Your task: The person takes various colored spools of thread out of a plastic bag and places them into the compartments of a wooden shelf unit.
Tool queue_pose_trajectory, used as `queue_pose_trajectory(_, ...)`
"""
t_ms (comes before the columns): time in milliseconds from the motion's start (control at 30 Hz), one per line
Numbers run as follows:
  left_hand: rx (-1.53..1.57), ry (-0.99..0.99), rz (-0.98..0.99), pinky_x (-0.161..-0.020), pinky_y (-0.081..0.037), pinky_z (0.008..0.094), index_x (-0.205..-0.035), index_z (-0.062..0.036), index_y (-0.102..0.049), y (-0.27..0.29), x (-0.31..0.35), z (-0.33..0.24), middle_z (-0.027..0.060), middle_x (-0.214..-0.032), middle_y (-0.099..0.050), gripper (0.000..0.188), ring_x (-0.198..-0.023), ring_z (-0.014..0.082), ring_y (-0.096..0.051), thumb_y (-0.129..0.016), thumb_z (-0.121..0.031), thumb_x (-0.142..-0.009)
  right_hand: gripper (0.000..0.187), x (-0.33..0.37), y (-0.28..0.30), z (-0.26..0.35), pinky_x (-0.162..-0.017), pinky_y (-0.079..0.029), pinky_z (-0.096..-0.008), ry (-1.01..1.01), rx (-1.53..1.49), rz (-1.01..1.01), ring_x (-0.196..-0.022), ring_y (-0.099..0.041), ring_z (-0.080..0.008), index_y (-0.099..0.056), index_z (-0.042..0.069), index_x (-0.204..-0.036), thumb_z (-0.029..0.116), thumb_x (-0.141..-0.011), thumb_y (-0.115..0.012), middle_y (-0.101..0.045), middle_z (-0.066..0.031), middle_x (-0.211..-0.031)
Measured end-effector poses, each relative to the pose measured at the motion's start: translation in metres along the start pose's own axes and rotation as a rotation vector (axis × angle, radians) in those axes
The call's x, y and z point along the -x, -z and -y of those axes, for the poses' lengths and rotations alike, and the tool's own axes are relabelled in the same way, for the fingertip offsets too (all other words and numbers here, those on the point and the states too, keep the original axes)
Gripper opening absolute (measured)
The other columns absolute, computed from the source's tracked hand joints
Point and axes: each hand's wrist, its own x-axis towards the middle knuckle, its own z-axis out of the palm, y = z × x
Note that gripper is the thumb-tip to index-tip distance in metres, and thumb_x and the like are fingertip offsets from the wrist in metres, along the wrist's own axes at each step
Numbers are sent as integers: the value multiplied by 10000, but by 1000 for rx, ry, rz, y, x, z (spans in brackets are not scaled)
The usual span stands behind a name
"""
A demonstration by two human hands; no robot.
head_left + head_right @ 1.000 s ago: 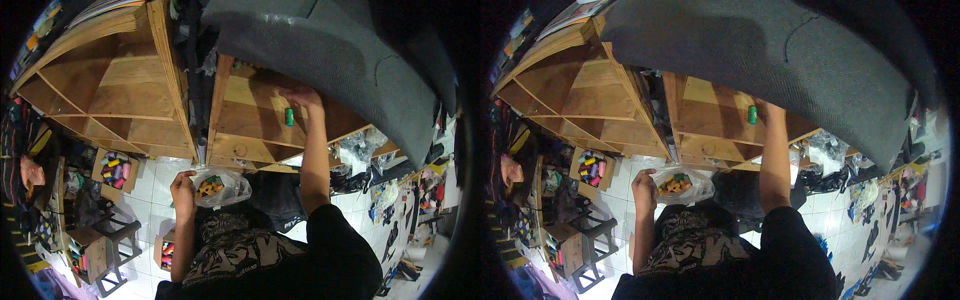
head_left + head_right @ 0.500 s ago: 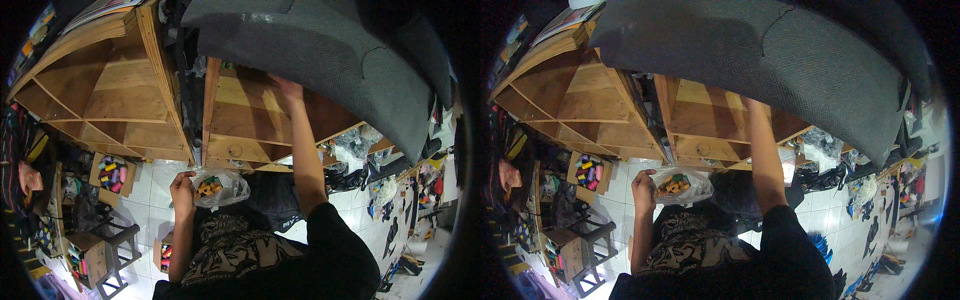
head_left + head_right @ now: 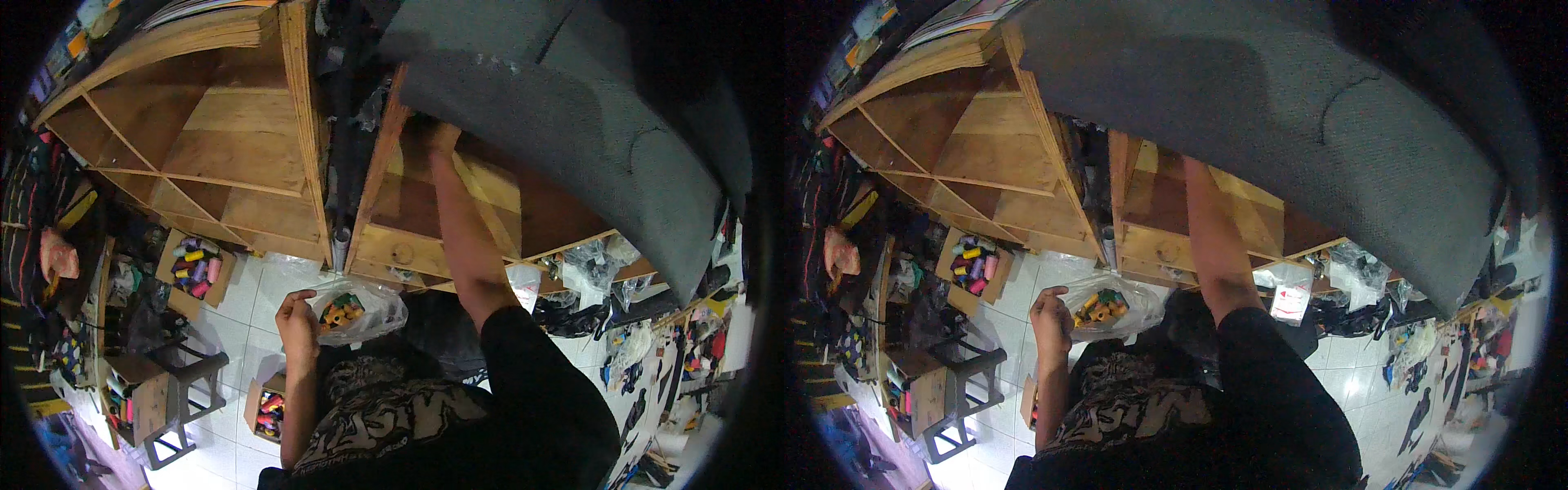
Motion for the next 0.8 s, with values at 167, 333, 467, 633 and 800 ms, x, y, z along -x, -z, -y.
queue_pose_trajectory(167,-16,-2,19,-351,-212,215,-879,-1,-590,-1,6,-8,-51,-478,-372,191,-372,31,-301,-429,-101,-859,277,8,11,5,-692,-487,-304,36,134,32,-834,-605,-189,-600,27,-998,177,-767,-633,-609,-72,-964)
queue_pose_trajectory(333,-13,3,5,-350,-192,205,-892,6,-583,9,1,-8,-59,-496,-359,183,-376,27,-287,-443,-106,-853,214,51,98,80,-657,-490,-291,-230,-563,658,-789,-606,-169,-618,21,-921,185,-784,-616,-631,-48,-850)
queue_pose_trajectory(467,-30,-4,24,-350,-189,198,-914,20,-573,9,8,-16,-54,-510,-366,191,-390,31,-288,-448,-108,-845,263,165,113,142,-711,-486,-268,-49,-597,1643,-788,-602,-125,-612,-17,-1001,205,-864,-581,-646,-61,-902)
queue_pose_trajectory(633,-91,-43,133,-385,-241,203,-864,1,-604,-13,20,-29,-45,-510,-386,198,-409,27,-322,-415,-34,-814,334,340,11,101,-757,-478,-412,744,12,1188,-870,-609,-327,-621,22,-963,221,-696,-638,-632,-187,-905)
queue_pose_trajectory(800,-87,-33,207,-410,-258,195,-885,23,-586,-26,34,-38,-38,-550,-402,197,-446,36,-343,-420,-22,-789,344,359,8,95,-685,-489,-422,22,-183,1414,-797,-626,-318,-638,35,-892,260,-640,-704,-634,-184,-877)
